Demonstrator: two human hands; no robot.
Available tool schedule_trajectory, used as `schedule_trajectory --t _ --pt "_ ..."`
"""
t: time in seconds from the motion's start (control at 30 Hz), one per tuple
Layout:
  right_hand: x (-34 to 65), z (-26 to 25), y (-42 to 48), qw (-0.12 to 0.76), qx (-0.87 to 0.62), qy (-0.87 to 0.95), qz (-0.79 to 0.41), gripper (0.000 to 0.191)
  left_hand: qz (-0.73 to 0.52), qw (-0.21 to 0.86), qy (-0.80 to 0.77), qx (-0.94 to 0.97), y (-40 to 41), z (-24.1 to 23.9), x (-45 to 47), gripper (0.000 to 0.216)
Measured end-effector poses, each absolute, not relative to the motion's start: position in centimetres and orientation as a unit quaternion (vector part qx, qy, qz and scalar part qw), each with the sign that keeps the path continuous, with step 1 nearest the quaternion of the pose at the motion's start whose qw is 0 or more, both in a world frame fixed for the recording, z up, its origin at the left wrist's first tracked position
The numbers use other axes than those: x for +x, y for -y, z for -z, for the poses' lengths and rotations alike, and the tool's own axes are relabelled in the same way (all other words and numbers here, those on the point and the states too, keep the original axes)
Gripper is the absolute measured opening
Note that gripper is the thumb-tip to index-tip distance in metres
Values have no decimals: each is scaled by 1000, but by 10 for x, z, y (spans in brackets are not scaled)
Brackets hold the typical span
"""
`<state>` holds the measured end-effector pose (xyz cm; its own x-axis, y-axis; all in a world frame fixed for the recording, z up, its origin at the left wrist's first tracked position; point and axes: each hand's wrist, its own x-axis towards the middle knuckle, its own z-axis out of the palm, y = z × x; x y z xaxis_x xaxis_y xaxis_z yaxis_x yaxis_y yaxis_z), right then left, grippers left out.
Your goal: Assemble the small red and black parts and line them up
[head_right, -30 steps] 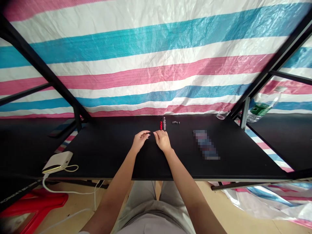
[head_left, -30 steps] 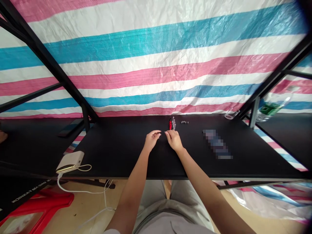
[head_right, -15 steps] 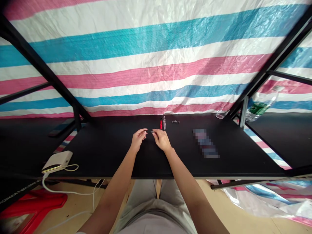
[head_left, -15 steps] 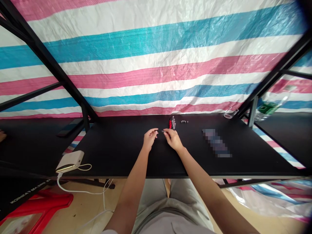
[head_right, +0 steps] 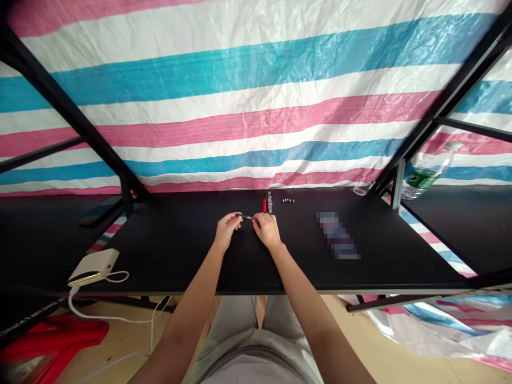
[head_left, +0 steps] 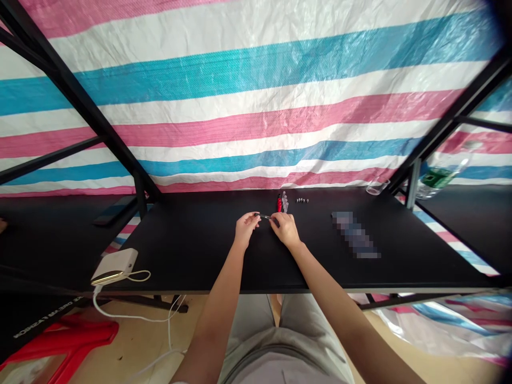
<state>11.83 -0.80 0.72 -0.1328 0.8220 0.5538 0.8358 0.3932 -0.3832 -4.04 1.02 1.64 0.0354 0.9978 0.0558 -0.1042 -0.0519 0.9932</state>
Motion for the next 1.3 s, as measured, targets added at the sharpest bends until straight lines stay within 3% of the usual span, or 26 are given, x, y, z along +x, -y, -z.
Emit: schedule_trajectory --t 0.23,0.57,0.83,1.07,1.3 --pt "123 -5 6 374 -637 672 44 16 -583 417 -501 484 -9 -17 -34 31" --pt "145 4 2 368 -742 560 -16 15 -382 194 -549 717 -23 -16 17 11" --pt "148 7 -3 331 -754 566 -33 14 -287 130 -607 730 -32 -12 36 10" --pt "148 6 -2 330 -763 554 -50 15 -250 108 -620 736 -31 -11 35 17" --pt "148 8 -1 338 -760 554 -43 16 -302 45 -546 780 -16 -19 25 38"
